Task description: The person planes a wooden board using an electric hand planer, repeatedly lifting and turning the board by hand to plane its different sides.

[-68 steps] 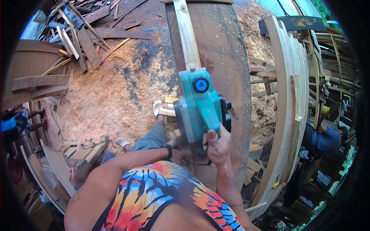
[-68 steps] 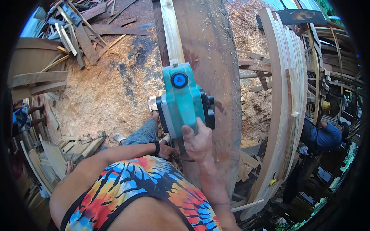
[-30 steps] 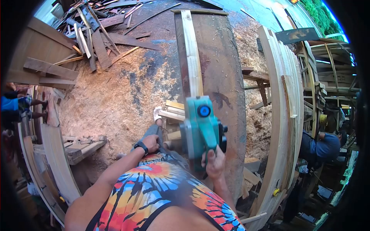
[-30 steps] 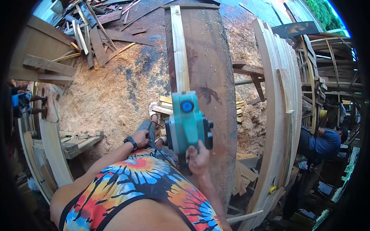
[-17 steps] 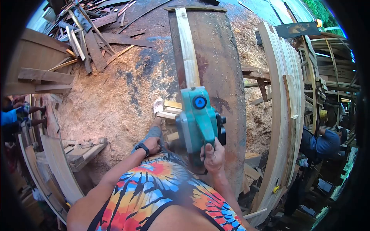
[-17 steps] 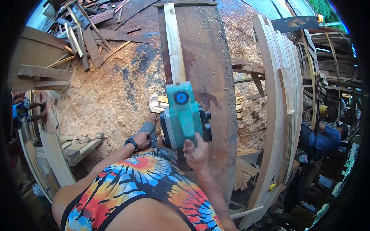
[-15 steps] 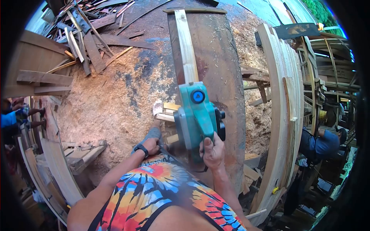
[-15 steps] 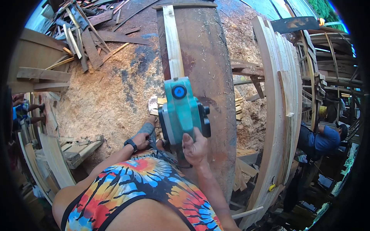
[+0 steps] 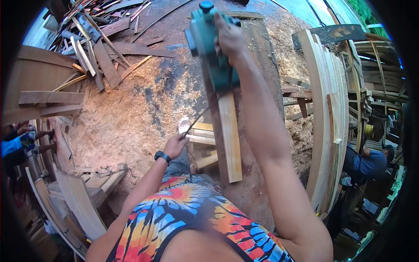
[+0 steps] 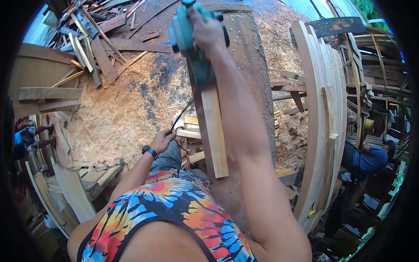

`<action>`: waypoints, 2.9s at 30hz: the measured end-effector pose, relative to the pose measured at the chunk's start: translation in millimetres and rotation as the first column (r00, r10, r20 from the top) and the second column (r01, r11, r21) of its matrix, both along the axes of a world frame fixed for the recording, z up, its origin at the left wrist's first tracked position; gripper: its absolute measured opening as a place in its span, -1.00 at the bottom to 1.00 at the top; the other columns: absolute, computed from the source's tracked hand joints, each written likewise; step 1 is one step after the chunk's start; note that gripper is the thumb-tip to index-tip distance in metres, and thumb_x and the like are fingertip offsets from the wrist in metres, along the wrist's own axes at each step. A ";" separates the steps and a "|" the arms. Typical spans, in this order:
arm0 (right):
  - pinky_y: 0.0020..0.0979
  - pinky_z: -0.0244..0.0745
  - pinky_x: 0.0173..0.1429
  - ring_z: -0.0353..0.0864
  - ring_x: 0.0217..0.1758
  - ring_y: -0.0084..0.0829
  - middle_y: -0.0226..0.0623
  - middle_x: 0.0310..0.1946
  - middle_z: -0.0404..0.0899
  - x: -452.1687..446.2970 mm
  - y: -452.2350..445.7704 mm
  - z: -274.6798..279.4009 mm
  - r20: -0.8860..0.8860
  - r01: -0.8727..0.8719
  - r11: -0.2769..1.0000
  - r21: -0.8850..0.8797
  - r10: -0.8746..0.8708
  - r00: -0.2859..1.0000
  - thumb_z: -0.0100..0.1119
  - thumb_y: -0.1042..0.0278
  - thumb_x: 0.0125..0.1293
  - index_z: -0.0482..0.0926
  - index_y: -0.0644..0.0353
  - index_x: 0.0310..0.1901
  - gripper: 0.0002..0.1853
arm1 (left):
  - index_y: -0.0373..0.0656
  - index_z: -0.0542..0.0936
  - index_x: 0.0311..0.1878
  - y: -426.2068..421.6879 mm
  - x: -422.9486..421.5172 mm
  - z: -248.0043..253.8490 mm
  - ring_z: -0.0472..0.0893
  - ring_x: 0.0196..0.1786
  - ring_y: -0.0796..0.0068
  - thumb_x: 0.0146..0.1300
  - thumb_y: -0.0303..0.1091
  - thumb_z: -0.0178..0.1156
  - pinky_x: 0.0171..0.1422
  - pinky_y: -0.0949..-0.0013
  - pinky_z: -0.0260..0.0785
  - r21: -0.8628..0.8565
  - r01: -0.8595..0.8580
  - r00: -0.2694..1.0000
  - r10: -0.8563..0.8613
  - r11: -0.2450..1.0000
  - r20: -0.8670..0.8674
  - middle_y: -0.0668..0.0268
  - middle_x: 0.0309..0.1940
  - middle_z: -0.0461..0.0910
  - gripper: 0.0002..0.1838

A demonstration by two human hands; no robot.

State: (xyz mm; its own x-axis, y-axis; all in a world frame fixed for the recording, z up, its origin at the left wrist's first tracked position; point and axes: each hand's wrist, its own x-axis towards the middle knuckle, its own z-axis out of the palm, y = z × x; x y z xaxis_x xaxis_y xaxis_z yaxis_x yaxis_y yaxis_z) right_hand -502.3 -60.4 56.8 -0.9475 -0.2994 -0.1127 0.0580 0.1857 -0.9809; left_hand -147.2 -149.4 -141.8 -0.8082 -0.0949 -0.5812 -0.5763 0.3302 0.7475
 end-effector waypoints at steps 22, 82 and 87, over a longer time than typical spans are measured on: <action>-0.58 0.30 -0.56 0.44 -0.63 -0.67 -0.47 -0.63 0.47 453.5 276.2 7.6 0.332 0.081 0.989 0.121 -0.118 0.936 0.06 -0.62 0.24 0.52 0.32 -0.08 -0.10 | -0.21 0.72 -0.24 69.5 110.6 -0.4 0.70 -0.10 -0.05 0.00 -0.33 0.31 0.03 0.05 0.53 0.011 0.591 0.804 -0.590 0.807 0.081 -0.06 -0.24 0.71 -0.75; -0.51 0.34 -0.61 0.42 -0.71 -0.55 -0.37 -0.62 0.41 538.4 378.7 18.5 0.238 0.429 0.892 0.145 -0.452 0.860 -0.12 -0.35 0.53 0.45 0.23 -0.11 -0.36 | -0.60 -0.25 0.51 195.6 -12.4 75.1 0.47 0.34 -0.30 -0.01 -0.05 0.48 0.45 0.10 0.37 -0.150 -0.225 0.965 0.199 0.963 -0.174 -0.52 0.39 0.19 0.34; -0.49 0.39 -0.57 0.43 -0.69 -0.55 -0.39 -0.63 0.40 525.9 378.7 35.0 0.240 0.354 0.904 0.241 -0.409 0.881 -0.19 -0.37 0.54 0.47 0.26 0.02 -0.32 | -0.64 0.32 0.21 146.3 0.0 139.0 0.71 0.00 -0.01 -0.01 -0.11 0.49 0.09 0.18 0.60 -0.078 -0.044 0.993 0.035 0.996 -0.113 -0.21 0.01 0.65 -0.09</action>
